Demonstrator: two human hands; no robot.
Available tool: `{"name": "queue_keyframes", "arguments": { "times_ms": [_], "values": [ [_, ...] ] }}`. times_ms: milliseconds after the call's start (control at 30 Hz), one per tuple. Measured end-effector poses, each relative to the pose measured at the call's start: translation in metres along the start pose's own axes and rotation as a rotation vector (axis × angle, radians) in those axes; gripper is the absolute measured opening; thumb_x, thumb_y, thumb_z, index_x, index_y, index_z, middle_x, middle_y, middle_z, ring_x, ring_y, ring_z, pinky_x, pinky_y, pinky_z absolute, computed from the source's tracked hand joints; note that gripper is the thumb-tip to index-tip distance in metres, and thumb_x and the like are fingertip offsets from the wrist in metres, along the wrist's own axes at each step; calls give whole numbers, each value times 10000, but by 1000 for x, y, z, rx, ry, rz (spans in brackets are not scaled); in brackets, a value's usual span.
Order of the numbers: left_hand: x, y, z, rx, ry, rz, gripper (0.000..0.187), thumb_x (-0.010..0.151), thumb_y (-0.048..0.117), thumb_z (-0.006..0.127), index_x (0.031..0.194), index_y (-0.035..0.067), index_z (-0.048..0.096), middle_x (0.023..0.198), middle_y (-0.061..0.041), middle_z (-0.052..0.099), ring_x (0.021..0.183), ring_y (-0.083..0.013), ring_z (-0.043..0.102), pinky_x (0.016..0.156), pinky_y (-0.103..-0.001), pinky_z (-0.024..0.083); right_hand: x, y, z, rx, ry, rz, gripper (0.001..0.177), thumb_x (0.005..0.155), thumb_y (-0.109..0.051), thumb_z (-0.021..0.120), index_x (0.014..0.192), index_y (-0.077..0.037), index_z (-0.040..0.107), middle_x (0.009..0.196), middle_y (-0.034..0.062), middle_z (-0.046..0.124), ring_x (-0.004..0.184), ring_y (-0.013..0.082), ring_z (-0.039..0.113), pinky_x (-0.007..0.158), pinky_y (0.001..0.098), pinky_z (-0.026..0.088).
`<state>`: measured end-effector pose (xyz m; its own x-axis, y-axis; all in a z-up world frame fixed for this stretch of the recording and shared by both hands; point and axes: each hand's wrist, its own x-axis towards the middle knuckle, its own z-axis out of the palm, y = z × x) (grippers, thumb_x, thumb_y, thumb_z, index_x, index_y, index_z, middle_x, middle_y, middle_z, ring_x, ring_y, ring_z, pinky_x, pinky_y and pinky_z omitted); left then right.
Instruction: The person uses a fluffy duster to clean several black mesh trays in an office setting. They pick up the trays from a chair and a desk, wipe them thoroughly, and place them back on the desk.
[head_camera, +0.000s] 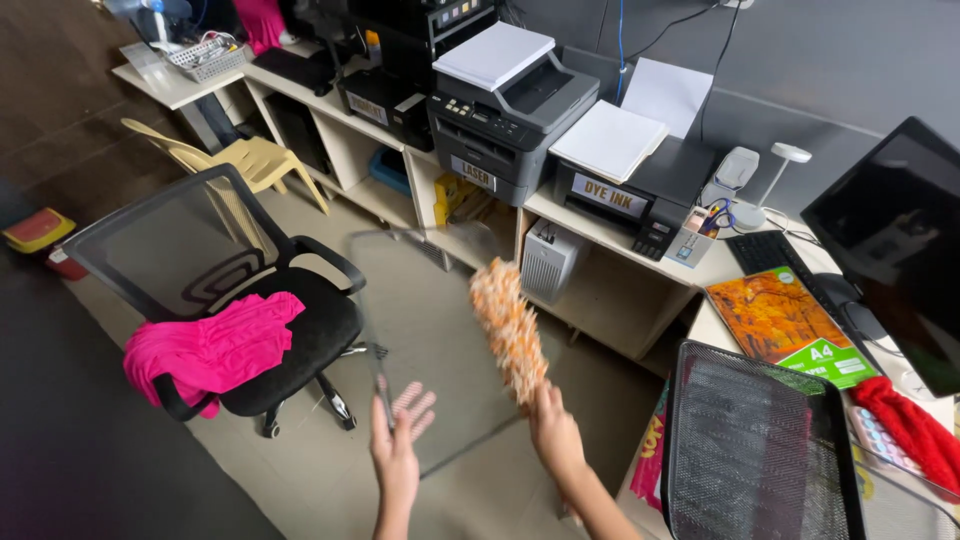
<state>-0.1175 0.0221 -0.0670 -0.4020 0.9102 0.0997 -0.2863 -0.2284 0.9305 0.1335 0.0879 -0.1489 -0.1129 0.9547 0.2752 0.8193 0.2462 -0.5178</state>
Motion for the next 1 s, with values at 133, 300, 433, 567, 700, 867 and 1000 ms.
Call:
{"name": "queue_keyframes", "arguments": {
  "times_ms": [133,300,433,567,700,867,1000],
  "values": [
    [22,27,-10,18,90,132,568,1088,164,357,1625,101,185,1436,-219,572,1210,-358,666,987,-458,558,-39,5,16,81,-1,-41,487,906,-113,608,1352,-32,432,1213,256,591,691,465,698,583,509,590],
    [31,22,-17,38,126,97,638,1037,126,381,1630,141,143,1434,-219,556,1195,-356,656,970,-462,555,-10,-6,0,99,-30,-80,479,850,-81,628,1296,-35,460,1137,254,593,736,482,684,626,536,578],
    [6,10,-1,33,67,54,637,1039,135,411,1621,144,152,1425,-224,569,1194,-349,662,973,-447,558,50,-29,-21,78,26,-77,401,895,-79,594,1272,-20,467,1117,256,604,740,491,675,621,541,573],
    [-8,10,15,11,3,-190,607,1031,226,407,1607,181,222,1374,-194,631,1117,-316,721,917,-423,598,61,-63,-21,150,137,-102,360,917,-45,589,1263,-6,498,1032,258,614,751,475,676,595,537,560],
    [15,-24,-2,-27,147,-296,583,1047,362,414,1592,167,338,1286,-219,670,1019,-329,707,850,-456,598,-3,-119,-44,211,-108,-377,506,830,14,647,1305,29,473,1152,292,592,724,446,692,602,496,580],
    [40,-7,-42,-41,305,-34,576,1082,377,452,1590,125,346,1467,-117,550,1265,-269,597,1015,-453,484,-64,-45,-6,239,-196,-419,613,774,7,692,1349,-13,479,1278,292,562,746,468,694,663,494,596],
    [26,42,-37,-183,314,-145,634,1018,384,395,1603,213,219,1393,-223,594,1166,-386,671,985,-500,544,-36,22,5,26,-97,-270,542,806,-47,679,1314,-81,491,1225,235,571,749,444,703,648,492,596]
  ]
}}
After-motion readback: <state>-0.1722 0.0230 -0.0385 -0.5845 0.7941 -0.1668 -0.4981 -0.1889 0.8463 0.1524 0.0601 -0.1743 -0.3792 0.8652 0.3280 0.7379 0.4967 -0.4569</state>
